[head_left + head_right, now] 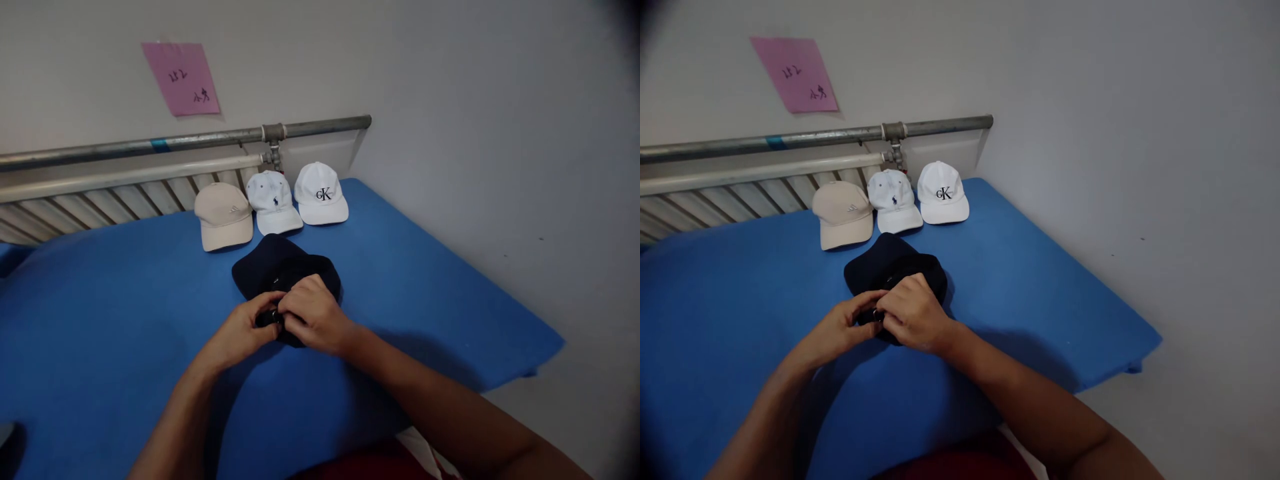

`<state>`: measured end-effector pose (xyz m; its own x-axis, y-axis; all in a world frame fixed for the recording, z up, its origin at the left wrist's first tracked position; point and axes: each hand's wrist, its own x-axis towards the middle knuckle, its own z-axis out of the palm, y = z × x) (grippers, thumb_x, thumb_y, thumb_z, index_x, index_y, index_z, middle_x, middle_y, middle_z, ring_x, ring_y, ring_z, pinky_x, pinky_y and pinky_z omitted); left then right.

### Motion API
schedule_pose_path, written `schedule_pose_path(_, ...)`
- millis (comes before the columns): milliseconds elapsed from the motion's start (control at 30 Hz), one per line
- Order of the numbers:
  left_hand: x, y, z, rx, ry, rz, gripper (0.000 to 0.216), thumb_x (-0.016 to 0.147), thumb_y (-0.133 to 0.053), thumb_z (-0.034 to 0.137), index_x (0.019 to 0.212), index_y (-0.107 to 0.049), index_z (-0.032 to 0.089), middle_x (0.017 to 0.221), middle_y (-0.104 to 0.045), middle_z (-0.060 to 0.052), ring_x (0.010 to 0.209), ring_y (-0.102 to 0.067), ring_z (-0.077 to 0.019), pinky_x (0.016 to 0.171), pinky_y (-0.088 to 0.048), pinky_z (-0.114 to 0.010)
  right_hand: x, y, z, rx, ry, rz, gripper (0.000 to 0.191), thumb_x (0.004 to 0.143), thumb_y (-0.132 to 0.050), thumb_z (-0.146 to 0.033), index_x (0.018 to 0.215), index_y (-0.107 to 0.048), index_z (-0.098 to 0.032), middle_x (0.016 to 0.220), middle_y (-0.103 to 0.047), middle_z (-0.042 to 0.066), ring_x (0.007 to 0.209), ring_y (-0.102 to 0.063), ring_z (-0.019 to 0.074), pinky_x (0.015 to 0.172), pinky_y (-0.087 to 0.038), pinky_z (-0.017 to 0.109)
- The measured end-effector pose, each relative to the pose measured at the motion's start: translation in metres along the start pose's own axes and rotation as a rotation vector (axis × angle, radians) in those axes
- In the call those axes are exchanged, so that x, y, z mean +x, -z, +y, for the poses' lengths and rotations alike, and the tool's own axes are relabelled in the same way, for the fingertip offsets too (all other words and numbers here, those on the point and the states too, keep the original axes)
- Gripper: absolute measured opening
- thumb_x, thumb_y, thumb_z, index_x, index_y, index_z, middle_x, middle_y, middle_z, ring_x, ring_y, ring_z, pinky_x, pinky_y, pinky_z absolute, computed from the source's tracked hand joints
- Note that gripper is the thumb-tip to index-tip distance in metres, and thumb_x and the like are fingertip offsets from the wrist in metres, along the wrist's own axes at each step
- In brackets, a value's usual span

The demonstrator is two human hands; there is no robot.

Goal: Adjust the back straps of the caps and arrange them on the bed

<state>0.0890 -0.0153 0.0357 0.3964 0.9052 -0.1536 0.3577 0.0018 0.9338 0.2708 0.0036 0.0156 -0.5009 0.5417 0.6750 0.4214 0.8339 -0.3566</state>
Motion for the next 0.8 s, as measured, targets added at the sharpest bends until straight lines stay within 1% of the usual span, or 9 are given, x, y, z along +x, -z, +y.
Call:
schedule_pose_path(133, 0.000, 0.001, 0.000, 0.040, -0.019, -0.003, 0.036, 0.077, -0.059, 0.022, 0.113, -0.062, 0.019, 0.094, -0.067, -0.004, 0.090, -0.061, -0.0207, 0.079, -0.048, -0.033, 0.000, 0.006, 0.002, 0.256, -0.246, 0.094, 0.010, 0.076, -0.056, -0.011, 0.072, -0.057, -0.020, 0.070, -0.063, -0.002, 0.070, -0.055, 0.0131, 0.073, -0.042, 0.030)
schedule_pose_path(233, 0.001, 0.001, -0.001, -0.005, -0.023, 0.016, 0.028, 0.082, -0.058, 0.030, 0.107, -0.065, 0.020, 0.099, -0.069, -0.005, 0.091, -0.062, -0.0207, 0.081, -0.048, -0.033, 0.002, 0.012, 0.006, 0.358, -0.317, 0.137, 0.009, 0.081, -0.054, -0.014, 0.082, -0.061, -0.021, 0.080, -0.066, 0.001, 0.078, -0.059, 0.0147, 0.074, -0.047, 0.030)
schedule_pose_path(333, 0.002, 0.000, -0.001, -0.022, -0.028, 0.063, 0.025, 0.082, -0.057, 0.031, 0.102, -0.068, 0.020, 0.097, -0.070, -0.004, 0.091, -0.062, -0.0201, 0.083, -0.047, -0.033, 0.003, 0.017, 0.012, 0.270, -0.263, 0.151, 0.019, 0.082, -0.051, -0.011, 0.092, -0.063, -0.021, 0.094, -0.069, 0.004, 0.092, -0.061, 0.0175, 0.084, -0.047, 0.035)
schedule_pose_path(400, 0.002, 0.001, 0.000, -0.023, -0.024, 0.075, 0.023, 0.082, -0.058, 0.031, 0.100, -0.069, 0.021, 0.094, -0.070, -0.003, 0.089, -0.062, -0.0190, 0.082, -0.046, -0.032, 0.003, 0.019, 0.014, 0.189, -0.211, 0.087, 0.024, 0.079, -0.050, -0.007, 0.093, -0.064, -0.020, 0.096, -0.070, 0.004, 0.094, -0.061, 0.0182, 0.088, -0.044, 0.037)
schedule_pose_path(500, 0.001, 0.003, 0.000, -0.075, -0.014, 0.098, 0.020, 0.082, -0.060, 0.032, 0.097, -0.070, 0.021, 0.092, -0.070, -0.002, 0.087, -0.061, -0.0176, 0.081, -0.045, -0.030, 0.002, 0.021, 0.016, 0.164, -0.148, -0.081, 0.023, 0.078, -0.054, -0.007, 0.093, -0.065, -0.020, 0.091, -0.071, 0.002, 0.088, -0.062, 0.0162, 0.090, -0.040, 0.037)
schedule_pose_path(600, 0.000, 0.006, -0.002, -0.095, -0.014, 0.099, 0.018, 0.083, -0.061, 0.032, 0.094, -0.069, 0.021, 0.088, -0.068, -0.001, 0.083, -0.059, -0.0159, 0.078, -0.044, -0.029, 0.002, 0.019, 0.017, 0.158, -0.154, -0.164, 0.016, 0.080, -0.055, -0.008, 0.087, -0.064, -0.019, 0.080, -0.070, -0.001, 0.077, -0.061, 0.0131, 0.089, -0.039, 0.035)
schedule_pose_path(667, -0.002, 0.008, -0.002, -0.066, -0.021, 0.083, 0.018, 0.084, -0.060, 0.032, 0.094, -0.069, 0.021, 0.085, -0.067, -0.001, 0.080, -0.057, -0.0149, 0.075, -0.043, -0.027, 0.001, 0.017, 0.021, 0.120, -0.209, -0.144, 0.014, 0.079, -0.055, -0.007, 0.082, -0.063, -0.018, 0.077, -0.068, -0.001, 0.075, -0.060, 0.0128, 0.087, -0.039, 0.034)
schedule_pose_path(733, -0.004, 0.009, -0.002, -0.048, -0.027, 0.062, 0.018, 0.084, -0.060, 0.032, 0.094, -0.070, 0.021, 0.084, -0.066, -0.001, 0.078, -0.057, -0.0152, 0.075, -0.044, -0.028, 0.001, 0.016, 0.026, 0.058, -0.290, -0.067, 0.014, 0.078, -0.054, -0.006, 0.079, -0.062, -0.018, 0.077, -0.068, -0.001, 0.075, -0.060, 0.0137, 0.085, -0.038, 0.034)
schedule_pose_path(800, -0.005, 0.011, -0.001, -0.046, -0.043, 0.031, 0.019, 0.085, -0.060, 0.033, 0.095, -0.070, 0.021, 0.089, -0.069, -0.003, 0.084, -0.060, -0.0175, 0.079, -0.045, -0.030, 0.001, 0.017, 0.030, 0.026, -0.378, 0.032, 0.015, 0.078, -0.052, -0.008, 0.078, -0.061, -0.019, 0.076, -0.068, 0.000, 0.074, -0.059, 0.0145, 0.084, -0.038, 0.035)
